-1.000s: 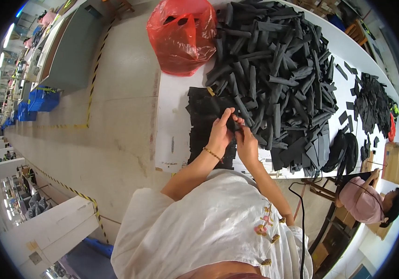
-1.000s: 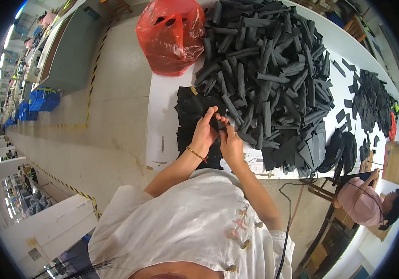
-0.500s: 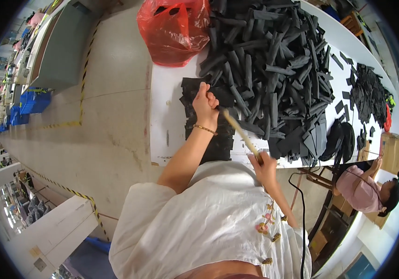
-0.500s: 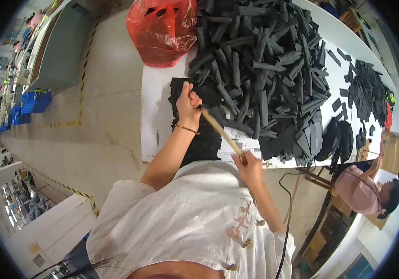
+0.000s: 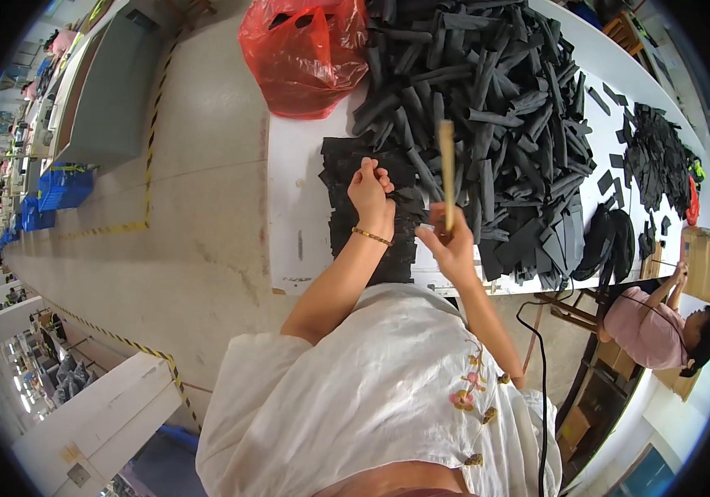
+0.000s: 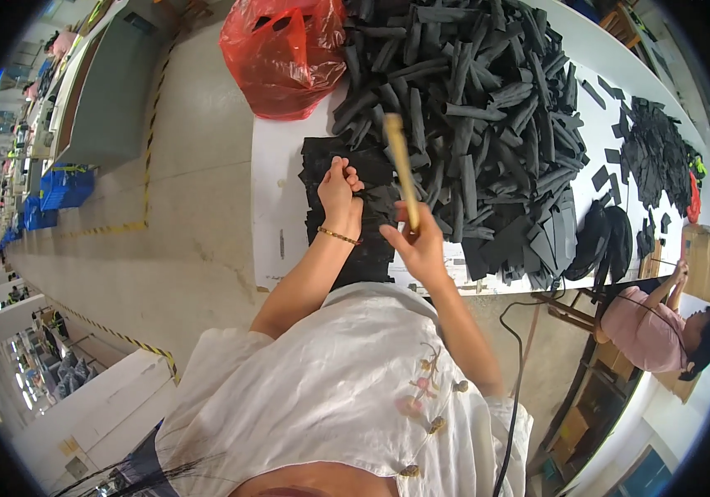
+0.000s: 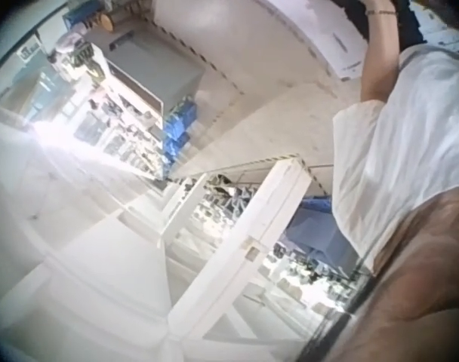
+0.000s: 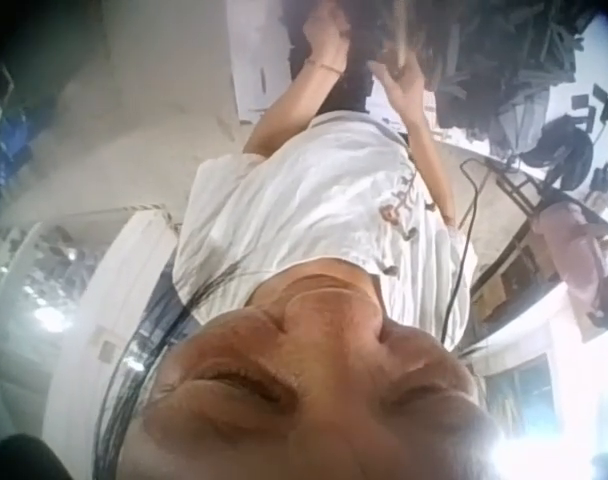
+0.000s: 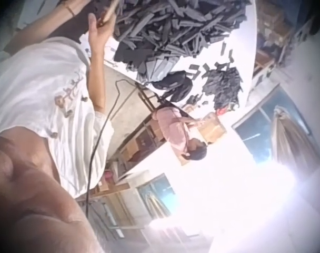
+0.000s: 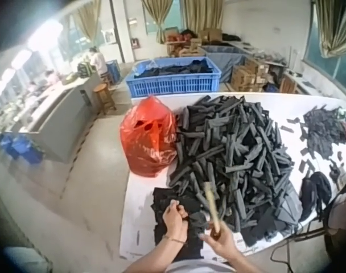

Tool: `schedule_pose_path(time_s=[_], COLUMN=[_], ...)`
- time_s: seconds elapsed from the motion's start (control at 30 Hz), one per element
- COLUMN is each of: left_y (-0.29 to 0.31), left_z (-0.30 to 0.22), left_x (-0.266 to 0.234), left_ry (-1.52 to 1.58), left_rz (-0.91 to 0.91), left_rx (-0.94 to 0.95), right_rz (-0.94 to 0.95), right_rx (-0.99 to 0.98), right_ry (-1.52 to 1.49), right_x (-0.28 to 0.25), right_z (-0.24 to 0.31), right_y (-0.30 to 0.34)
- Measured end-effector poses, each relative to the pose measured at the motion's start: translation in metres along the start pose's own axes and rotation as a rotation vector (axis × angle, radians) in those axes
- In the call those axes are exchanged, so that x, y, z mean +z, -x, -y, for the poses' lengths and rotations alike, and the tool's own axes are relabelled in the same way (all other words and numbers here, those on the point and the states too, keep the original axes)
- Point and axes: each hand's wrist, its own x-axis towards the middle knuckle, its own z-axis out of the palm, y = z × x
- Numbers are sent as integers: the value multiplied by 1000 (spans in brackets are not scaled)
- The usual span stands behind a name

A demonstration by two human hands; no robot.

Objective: Sort and inspect small black foam components using a wooden stick at a factory workbench.

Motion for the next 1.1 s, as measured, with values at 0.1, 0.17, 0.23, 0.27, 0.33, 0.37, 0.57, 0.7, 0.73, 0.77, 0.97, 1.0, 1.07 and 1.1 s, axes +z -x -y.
schedule_pose_path(time_s=[0.1,0.17,0.23,0.27,0.33,0.37,0.57,0.7,0.73,0.77,0.97,1.0,1.07,1.1], left_y=[-2,0,-3,-6,15,19,80,74,68,62,60,63,70,72], left_z=[2,-4,-9,-8,-17,-9,4,12,9,7,-5,0,10,8], left_x=[-4,1,-4,-13,0,-5,-19,-68,-69,-70,-27,-27,-32,-31], left_ry=[-79,-359,-827,-917,-1062,-1012,-791,-1057,-988,-910,-1020,-1022,-900,-866], left_rz=[146,303,729,994,1210,1153,1068,1126,1037,941,982,985,937,914], left_rx=[-94,14,229,133,-266,-396,-224,-493,-260,-33,71,67,-80,-141], right_rz=[-51,-99,-27,17,-36,-79,-469,-479,-487,-428,-233,-190,-183,-186], right_rx=[13,199,194,135,21,-102,45,54,54,56,297,320,244,246], right_ry=[67,-160,-48,36,180,322,-215,-231,-229,-142,-164,-234,-215,-219], right_x=[3,-3,-18,-21,-27,-29,-45,-100,-96,-87,-28,-21,-20,-20], right_z=[-9,-6,-6,-10,-5,-1,18,24,29,35,4,4,6,4], right_y=[-10,-20,-27,-32,-39,-46,-93,-117,-109,-98,-47,-49,-55,-56])
